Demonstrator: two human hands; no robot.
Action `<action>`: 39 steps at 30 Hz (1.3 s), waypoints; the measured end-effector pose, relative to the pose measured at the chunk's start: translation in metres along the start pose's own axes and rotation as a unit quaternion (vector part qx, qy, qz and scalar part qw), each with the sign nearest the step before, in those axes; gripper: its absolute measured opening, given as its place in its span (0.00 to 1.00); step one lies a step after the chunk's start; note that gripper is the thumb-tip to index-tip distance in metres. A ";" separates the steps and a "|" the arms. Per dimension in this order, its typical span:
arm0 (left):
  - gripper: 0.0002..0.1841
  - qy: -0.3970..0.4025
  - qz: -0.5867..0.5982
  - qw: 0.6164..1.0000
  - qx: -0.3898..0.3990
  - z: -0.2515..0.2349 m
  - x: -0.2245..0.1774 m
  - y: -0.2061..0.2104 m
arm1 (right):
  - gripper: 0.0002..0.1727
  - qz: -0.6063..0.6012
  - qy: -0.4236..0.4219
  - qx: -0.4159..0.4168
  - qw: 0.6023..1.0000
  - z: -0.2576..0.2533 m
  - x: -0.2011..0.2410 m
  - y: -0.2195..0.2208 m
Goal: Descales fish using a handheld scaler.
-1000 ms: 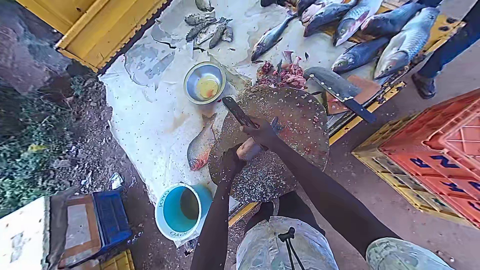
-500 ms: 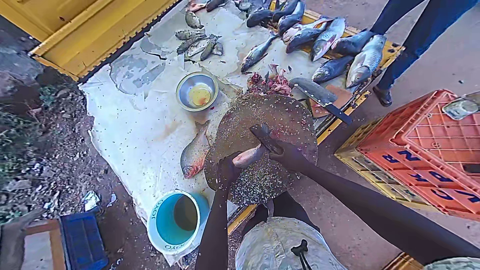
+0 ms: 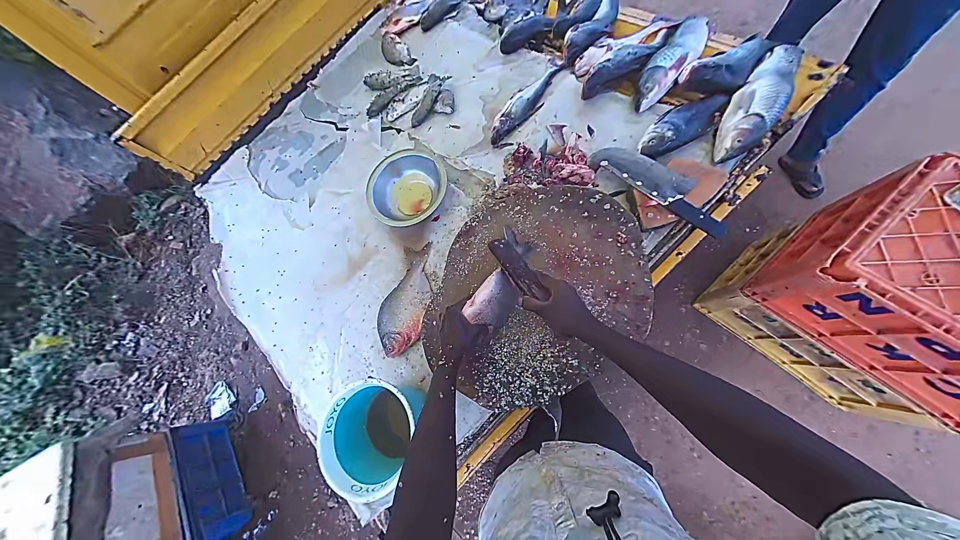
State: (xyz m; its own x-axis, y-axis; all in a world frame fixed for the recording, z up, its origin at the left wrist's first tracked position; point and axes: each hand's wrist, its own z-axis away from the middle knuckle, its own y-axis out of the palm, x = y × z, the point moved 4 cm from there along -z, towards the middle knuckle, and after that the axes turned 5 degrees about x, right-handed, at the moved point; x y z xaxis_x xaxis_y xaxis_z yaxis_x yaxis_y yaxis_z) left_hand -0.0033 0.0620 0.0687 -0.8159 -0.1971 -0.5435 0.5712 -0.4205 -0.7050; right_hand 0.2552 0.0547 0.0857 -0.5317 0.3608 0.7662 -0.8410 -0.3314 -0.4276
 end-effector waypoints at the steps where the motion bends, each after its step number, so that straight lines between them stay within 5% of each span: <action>1: 0.40 -0.008 0.021 1.000 -0.006 0.000 -0.005 -0.006 | 0.32 -0.045 -0.023 0.021 0.998 0.000 0.008 -0.006; 3: 0.40 -0.009 0.055 0.998 -0.013 0.006 0.003 -0.006 | 0.31 -0.122 -0.022 0.046 0.991 -0.007 -0.004 -0.009; 6: 0.38 -0.006 0.056 0.998 -0.012 -0.004 0.004 -0.004 | 0.34 -0.044 0.018 -0.011 0.999 -0.025 0.000 0.014; 10: 0.44 -0.052 0.057 0.996 -0.035 -0.004 0.025 -0.006 | 0.36 -0.100 -0.045 0.129 0.986 -0.016 0.030 0.037; 13: 0.45 -0.062 0.074 0.995 -0.040 -0.006 0.021 -0.006 | 0.30 -0.155 0.027 0.002 0.988 -0.040 0.009 0.039; 17: 0.49 -0.064 0.078 0.994 -0.040 -0.001 0.019 -0.005 | 0.32 -0.170 -0.020 0.075 0.982 -0.025 0.002 0.017; 21: 0.42 -0.046 0.049 0.997 -0.031 -0.001 0.011 -0.005 | 0.31 -0.103 0.030 0.033 0.994 -0.027 -0.021 0.018; 24: 0.46 -0.069 0.067 0.995 -0.031 -0.004 0.017 -0.005 | 0.36 -0.136 -0.057 0.113 0.983 -0.012 -0.015 0.018; 27: 0.53 -0.068 0.061 0.996 -0.005 0.000 0.021 0.001 | 0.35 -0.171 -0.079 0.085 0.978 -0.035 -0.045 0.007; 29: 0.50 -0.013 0.044 0.999 0.001 -0.007 0.002 -0.014 | 0.36 -0.203 -0.126 0.071 0.968 -0.058 0.000 0.035; 33: 0.40 0.028 0.029 0.997 0.061 -0.005 -0.008 -0.024 | 0.40 -0.207 -0.207 0.203 0.934 -0.053 0.091 0.073; 36: 0.60 0.019 0.079 0.997 0.016 -0.037 0.011 -0.030 | 0.38 -0.177 -0.123 0.034 0.976 -0.044 0.048 0.017; 39: 0.61 -0.047 -0.115 0.992 -0.024 -0.038 0.015 -0.005 | 0.42 -0.019 0.037 -0.115 0.993 0.004 -0.043 -0.062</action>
State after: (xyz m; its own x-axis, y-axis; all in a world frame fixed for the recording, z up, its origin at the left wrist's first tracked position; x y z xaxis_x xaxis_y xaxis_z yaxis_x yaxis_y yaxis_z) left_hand -0.0153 0.0944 0.0466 -0.9284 -0.1842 -0.3227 0.3712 -0.4209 -0.8277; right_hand 0.3312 0.0563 0.0810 -0.4972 0.4353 0.7506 -0.8571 -0.1121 -0.5028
